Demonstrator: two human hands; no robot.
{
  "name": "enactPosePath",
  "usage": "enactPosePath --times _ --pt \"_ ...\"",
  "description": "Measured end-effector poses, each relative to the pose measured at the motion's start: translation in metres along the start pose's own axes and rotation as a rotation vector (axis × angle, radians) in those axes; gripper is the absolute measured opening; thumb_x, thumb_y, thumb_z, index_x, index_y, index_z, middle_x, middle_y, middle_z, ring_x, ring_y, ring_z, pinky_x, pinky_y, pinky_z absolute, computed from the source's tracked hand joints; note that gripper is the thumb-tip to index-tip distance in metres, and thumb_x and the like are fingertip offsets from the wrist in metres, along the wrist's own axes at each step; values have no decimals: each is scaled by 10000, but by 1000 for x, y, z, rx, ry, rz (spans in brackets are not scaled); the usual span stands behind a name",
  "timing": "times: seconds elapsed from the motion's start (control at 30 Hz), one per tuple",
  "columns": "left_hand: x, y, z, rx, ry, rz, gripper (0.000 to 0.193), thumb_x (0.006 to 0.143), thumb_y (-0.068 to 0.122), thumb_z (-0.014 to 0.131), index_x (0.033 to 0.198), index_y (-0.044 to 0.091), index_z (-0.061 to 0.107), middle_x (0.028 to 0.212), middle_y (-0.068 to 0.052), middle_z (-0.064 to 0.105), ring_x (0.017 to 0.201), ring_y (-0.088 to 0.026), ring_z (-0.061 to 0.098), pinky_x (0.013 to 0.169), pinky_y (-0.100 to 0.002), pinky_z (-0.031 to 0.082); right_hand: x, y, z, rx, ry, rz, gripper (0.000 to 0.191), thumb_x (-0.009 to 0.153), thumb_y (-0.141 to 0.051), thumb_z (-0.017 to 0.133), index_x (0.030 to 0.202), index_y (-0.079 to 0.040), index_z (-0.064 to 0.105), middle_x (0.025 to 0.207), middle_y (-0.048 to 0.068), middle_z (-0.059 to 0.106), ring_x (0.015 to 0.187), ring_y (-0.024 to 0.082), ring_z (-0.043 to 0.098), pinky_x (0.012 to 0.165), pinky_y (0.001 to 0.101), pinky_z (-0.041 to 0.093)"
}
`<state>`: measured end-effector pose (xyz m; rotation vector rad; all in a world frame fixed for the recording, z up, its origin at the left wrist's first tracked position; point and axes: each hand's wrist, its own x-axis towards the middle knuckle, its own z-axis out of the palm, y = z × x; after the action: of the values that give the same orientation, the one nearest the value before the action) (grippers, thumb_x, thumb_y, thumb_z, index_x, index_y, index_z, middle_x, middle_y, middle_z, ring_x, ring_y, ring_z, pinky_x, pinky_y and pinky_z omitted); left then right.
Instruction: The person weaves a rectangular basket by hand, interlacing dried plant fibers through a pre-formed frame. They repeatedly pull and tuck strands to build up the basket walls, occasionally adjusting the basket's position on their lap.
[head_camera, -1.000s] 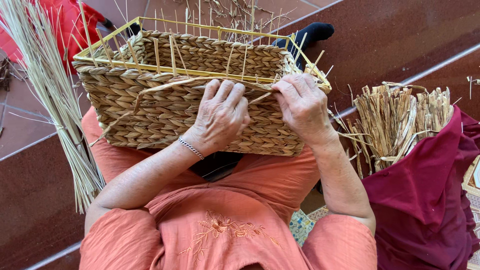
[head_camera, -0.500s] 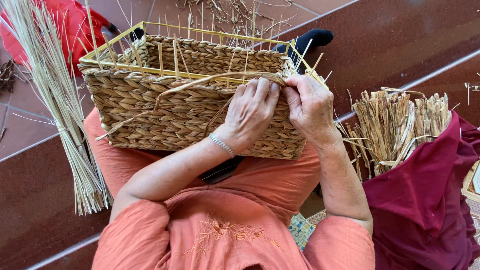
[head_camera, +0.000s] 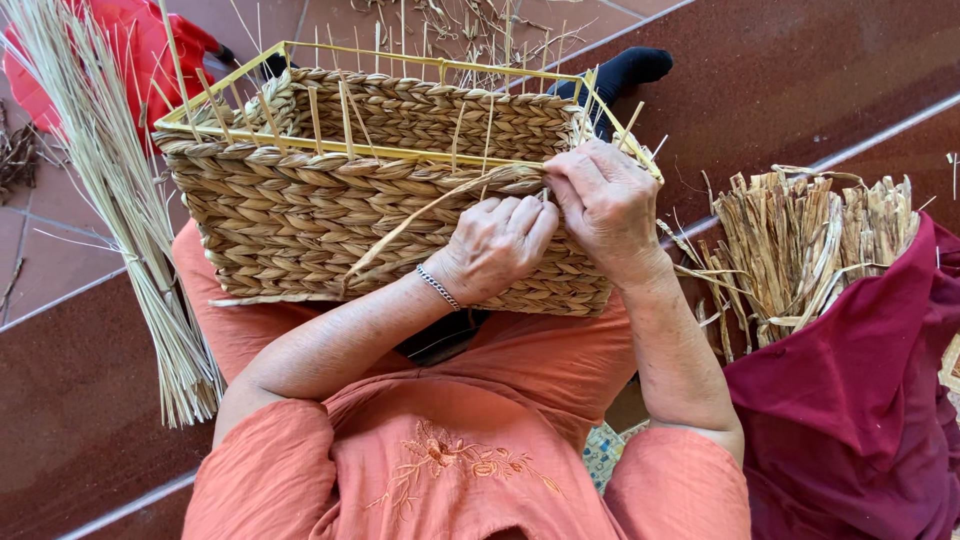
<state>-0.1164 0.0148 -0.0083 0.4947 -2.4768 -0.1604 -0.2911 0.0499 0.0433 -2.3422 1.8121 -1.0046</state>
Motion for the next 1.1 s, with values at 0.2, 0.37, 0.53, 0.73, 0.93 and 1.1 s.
enactPosePath --times 0.2,0.37,0.53,0.73,0.93,1.1 --pt "-6 -16 -25 104 152 -98 408 915 151 663 1295 9 618 1114 -110 536 963 -230 538 784 -386 451 -8 8 -2 -9 -43 -8 125 954 -16 780 1038 -50 693 973 86 678 914 247 695 801 363 582" --pt "-13 -35 -36 204 50 -188 342 886 128 681 1209 33 617 1164 -91 547 1044 -253 548 866 -418 467 -15 4 3 -85 -37 14 113 950 5 762 1023 -20 680 958 100 658 878 269 685 768 372 570" --pt "-23 -20 -34 67 2 -124 223 1013 55 658 1214 -30 614 1052 -105 597 916 -197 580 731 -351 516 -18 -4 5 -91 -27 -1 125 939 42 719 1043 -24 695 973 109 663 904 275 689 812 386 573" --pt "-46 12 -33 9 -85 8 275 933 64 638 1168 -78 626 829 -60 579 737 -170 597 546 -295 497 -21 -11 6 -36 -68 37 149 907 61 702 1026 -28 716 964 110 671 903 280 690 808 385 570" --pt "-53 -24 -29 -130 -24 -268 117 1011 81 663 1106 32 617 852 -53 578 771 -204 597 641 -350 519 -28 -8 10 9 -40 15 108 922 -32 780 1013 -33 723 969 100 709 904 263 704 803 375 571" --pt "-48 -9 -28 -89 108 -72 235 959 41 645 1178 -40 621 914 -85 579 836 -217 597 660 -346 520 -35 1 17 45 3 2 70 1004 -64 768 1045 -39 718 1008 91 731 950 252 723 851 366 588"
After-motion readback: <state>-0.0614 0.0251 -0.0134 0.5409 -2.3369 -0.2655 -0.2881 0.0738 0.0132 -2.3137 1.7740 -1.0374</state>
